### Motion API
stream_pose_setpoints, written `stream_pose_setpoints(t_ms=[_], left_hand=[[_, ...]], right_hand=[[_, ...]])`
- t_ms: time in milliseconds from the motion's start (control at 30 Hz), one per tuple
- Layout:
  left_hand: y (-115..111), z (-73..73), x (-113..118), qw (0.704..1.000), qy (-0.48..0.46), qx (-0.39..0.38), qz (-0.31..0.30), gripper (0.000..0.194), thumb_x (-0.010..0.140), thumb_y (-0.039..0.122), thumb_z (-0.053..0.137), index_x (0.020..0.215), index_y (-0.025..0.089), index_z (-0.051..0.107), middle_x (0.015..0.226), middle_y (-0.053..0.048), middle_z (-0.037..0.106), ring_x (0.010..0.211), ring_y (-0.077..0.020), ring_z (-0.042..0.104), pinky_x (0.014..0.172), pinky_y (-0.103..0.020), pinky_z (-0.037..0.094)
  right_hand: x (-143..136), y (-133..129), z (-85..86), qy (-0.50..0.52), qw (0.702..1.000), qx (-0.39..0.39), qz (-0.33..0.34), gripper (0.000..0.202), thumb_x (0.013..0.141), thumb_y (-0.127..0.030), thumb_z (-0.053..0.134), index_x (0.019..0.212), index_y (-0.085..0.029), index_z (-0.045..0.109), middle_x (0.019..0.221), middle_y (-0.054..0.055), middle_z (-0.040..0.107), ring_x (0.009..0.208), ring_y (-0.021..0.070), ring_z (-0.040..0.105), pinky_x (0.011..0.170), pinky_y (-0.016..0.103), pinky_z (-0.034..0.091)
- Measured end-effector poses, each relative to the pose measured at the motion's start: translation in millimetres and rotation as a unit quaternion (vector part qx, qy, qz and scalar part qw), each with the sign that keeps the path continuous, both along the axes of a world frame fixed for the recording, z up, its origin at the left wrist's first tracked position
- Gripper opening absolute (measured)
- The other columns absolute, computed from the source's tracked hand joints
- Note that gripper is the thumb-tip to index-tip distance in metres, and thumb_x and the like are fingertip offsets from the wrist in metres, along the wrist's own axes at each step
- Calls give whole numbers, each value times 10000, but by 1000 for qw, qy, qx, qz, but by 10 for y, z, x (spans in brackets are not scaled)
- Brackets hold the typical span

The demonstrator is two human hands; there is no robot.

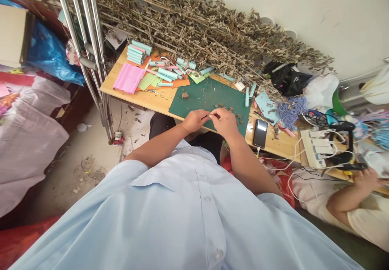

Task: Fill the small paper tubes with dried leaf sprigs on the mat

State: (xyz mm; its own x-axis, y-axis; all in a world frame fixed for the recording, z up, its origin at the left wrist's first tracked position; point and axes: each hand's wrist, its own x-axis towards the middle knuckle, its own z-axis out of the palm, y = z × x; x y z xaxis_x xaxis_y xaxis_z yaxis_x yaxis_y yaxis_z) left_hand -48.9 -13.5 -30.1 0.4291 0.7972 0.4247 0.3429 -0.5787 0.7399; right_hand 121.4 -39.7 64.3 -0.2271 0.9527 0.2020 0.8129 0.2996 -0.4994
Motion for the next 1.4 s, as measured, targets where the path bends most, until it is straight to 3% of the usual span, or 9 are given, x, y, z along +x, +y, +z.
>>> stream_pose_setpoints(t_ms=[200,367,600,833,967,1067,1267,1400], left_hand=[[-5,11,-4,1000,-6,-21,4,311,1061,359,509,1139,172,746,1042,-100,760,975,-205,702,903,-316,539],[-9,27,-9,999,-14,-30,-10,283,1045,300,516,1149,179,749,1071,-95,767,993,-201,702,924,-320,540],[-7,17,-13,1000,-16,-22,-7,276,1045,300,518,1094,160,751,1039,-100,764,963,-201,699,896,-312,538],[-9,19,5,999,-26,-30,9,290,1042,386,582,1150,179,755,1111,-109,777,1029,-207,726,952,-325,560],[-13,-12,9,999,-37,-26,13,314,1035,347,601,1264,176,731,1229,-122,766,1141,-221,728,1034,-351,563],[-14,-34,12,999,-43,-17,12,335,1038,340,597,1309,184,717,1272,-118,758,1182,-223,725,1060,-361,566],[-25,-26,24,998,-57,-1,25,321,1037,358,609,1268,175,739,1218,-118,776,1130,-216,747,1037,-353,588],[-28,-6,27,998,-58,0,26,312,1037,355,612,1251,170,745,1201,-119,781,1123,-216,750,1038,-356,590]], right_hand=[[40,-28,26,-25,997,26,64,225,980,-243,546,917,-244,761,1000,75,764,983,250,686,926,398,544],[54,-97,57,-84,994,22,67,249,1001,-281,546,1020,-261,794,1066,85,762,1026,277,673,927,429,545],[-3,-108,97,-118,991,24,65,238,1000,-289,551,1023,-243,784,1062,105,761,1031,294,667,919,433,539],[118,-101,63,3,999,34,-11,195,947,-281,597,1033,-242,768,1037,82,777,991,264,710,913,420,569],[136,-135,1,28,999,31,6,189,926,-272,607,1016,-238,770,1015,71,782,952,252,718,877,400,580],[144,-162,-34,21,999,28,-5,204,938,-282,591,1013,-242,777,1027,69,789,982,254,719,914,404,576],[433,-129,-175,-30,992,27,-122,205,903,-250,611,1003,-228,789,1064,86,793,963,279,712,914,433,565],[610,-68,-294,-98,988,2,-120,240,895,-206,618,1068,-220,784,1145,96,781,1063,308,665,956,451,523]])
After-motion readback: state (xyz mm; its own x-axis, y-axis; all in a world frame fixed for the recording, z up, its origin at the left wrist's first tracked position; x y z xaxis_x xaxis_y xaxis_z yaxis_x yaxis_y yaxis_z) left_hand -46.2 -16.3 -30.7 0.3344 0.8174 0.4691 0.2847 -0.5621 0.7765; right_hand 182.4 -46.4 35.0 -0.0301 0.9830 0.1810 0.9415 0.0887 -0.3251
